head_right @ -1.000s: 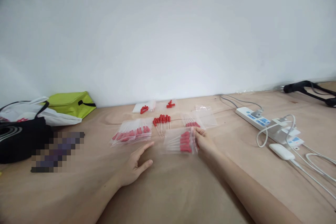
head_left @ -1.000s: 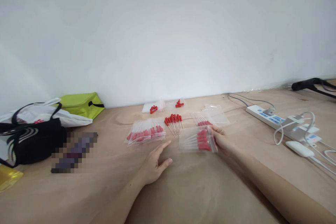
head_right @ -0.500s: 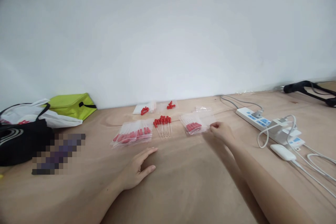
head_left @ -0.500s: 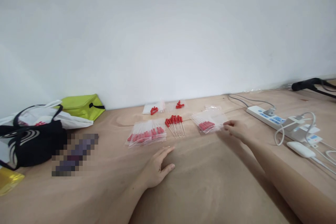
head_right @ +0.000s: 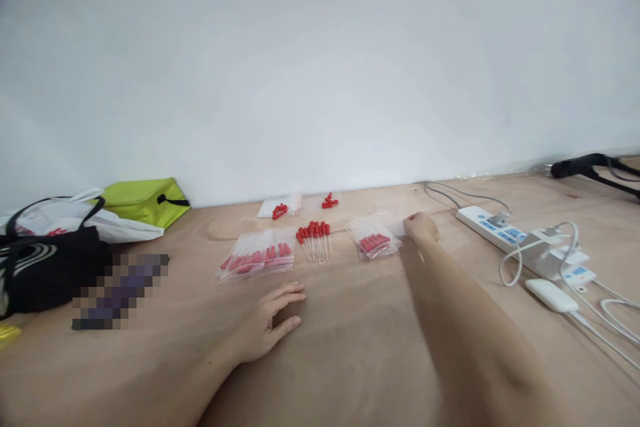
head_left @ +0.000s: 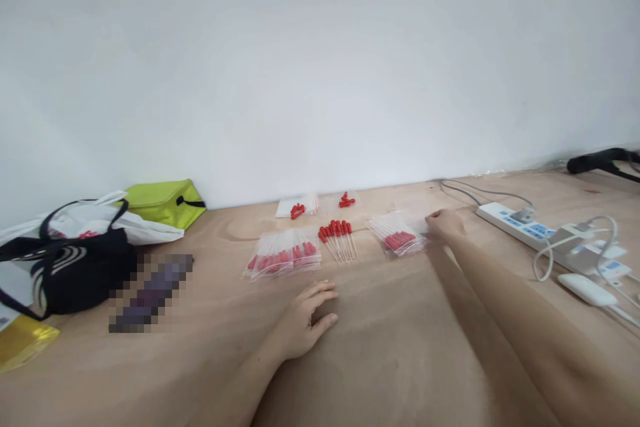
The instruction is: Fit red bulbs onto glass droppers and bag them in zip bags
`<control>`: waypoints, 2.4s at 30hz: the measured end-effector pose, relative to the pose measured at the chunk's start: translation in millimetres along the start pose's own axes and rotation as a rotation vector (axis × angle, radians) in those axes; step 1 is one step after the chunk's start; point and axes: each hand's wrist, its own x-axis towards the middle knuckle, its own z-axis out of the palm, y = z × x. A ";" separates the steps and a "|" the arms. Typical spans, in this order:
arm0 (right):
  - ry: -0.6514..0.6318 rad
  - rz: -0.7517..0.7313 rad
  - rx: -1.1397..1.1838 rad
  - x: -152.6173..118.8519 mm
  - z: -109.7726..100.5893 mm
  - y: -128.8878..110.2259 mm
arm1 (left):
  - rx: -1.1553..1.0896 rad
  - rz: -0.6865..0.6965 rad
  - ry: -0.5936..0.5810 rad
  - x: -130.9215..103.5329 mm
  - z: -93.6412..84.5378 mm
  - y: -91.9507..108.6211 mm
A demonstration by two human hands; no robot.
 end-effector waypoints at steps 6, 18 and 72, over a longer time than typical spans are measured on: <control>-0.101 0.017 0.586 -55.6 -4.6 -48.8 | 0.011 0.002 0.052 -0.1 0.3 0.1; -1.111 0.557 1.055 -254.5 -0.8 -81.1 | 0.196 0.108 0.487 -4.4 5.2 10.4; -0.508 0.025 1.167 -169.1 25.2 -26.2 | 0.067 0.024 -0.065 -3.9 -8.5 6.1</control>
